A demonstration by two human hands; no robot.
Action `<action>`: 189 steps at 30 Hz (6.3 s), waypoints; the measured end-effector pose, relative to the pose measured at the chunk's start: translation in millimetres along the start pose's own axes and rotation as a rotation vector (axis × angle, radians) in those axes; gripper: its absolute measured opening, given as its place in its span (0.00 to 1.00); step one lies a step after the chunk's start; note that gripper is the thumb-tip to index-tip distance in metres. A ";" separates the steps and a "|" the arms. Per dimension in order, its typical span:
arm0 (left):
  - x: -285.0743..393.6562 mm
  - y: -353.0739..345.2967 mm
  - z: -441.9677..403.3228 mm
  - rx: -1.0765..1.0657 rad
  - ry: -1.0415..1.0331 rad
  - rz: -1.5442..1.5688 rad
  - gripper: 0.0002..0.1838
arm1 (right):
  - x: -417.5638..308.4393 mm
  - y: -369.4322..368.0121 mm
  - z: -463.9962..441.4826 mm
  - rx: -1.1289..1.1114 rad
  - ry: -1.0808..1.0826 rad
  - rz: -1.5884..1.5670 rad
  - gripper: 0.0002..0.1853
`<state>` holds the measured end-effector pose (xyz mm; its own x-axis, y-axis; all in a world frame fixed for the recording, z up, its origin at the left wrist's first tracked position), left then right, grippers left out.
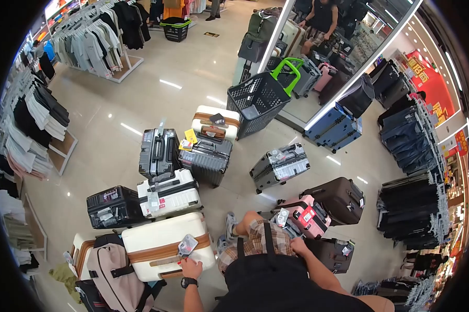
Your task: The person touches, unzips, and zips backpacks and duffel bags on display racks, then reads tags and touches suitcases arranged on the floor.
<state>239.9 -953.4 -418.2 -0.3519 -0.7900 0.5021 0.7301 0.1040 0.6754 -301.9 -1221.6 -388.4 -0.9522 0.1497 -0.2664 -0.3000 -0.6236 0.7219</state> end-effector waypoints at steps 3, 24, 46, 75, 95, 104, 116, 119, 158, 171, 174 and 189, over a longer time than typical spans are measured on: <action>5.7 1.8 6.0 0.019 0.088 0.022 0.23 | -10.6 30.9 -27.9 -0.038 0.071 -0.075 0.13; 175.9 -88.9 -30.4 0.185 0.302 0.317 0.20 | -22.3 229.1 -380.9 -0.112 0.073 -0.357 0.14; 209.3 -21.3 -116.5 0.355 0.728 0.141 0.54 | -220.1 233.4 -369.8 -0.380 0.193 -0.065 0.10; 343.1 -54.7 -439.9 0.291 0.248 0.339 0.40 | -635.3 -4.8 -541.3 -0.328 0.896 0.314 0.12; 384.6 -100.6 -495.8 0.257 0.179 0.085 0.58 | -628.7 -14.6 -546.4 -0.178 0.801 0.264 0.20; 369.7 -132.0 -503.1 0.099 0.186 0.073 0.57 | -627.3 -24.2 -497.5 -0.367 0.890 0.047 0.12; 358.9 -163.7 -513.3 -0.090 0.216 0.058 0.59 | -622.6 -52.9 -508.4 -0.575 0.707 0.341 0.14; 357.2 -166.1 -513.4 -0.101 0.215 0.040 0.59 | -623.3 -54.9 -508.4 -0.575 0.671 0.421 0.14; 251.2 30.0 -359.3 0.672 0.529 0.128 0.52 | -611.0 -105.1 -546.2 -0.751 0.568 0.934 0.37; 94.2 8.4 -389.9 0.733 1.061 0.478 0.72 | -591.2 -101.7 -566.7 -0.740 0.774 0.784 0.37; 90.4 6.8 -388.8 0.618 1.070 0.556 0.76 | -591.7 -100.0 -560.8 -0.806 0.716 0.747 0.35; 71.3 -1.8 -397.2 0.296 0.949 0.769 0.92 | -597.1 -73.5 -537.2 -0.864 0.611 0.542 0.28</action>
<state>446.2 -1249.9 -598.1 0.7547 -0.5747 0.3166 0.3563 0.7641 0.5377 319.9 -1677.5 -625.4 -0.6872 -0.5376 -0.4886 0.4948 -0.8388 0.2270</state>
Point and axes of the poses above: each hand's wrist, its own z-axis away from the middle knuckle, its own y-axis out of the back of the hand, x = y × z, the point moved 9 cm from there along -z, towards the middle knuckle, and after that the axes turned 7 degrees about z, right-handed, at the moved point
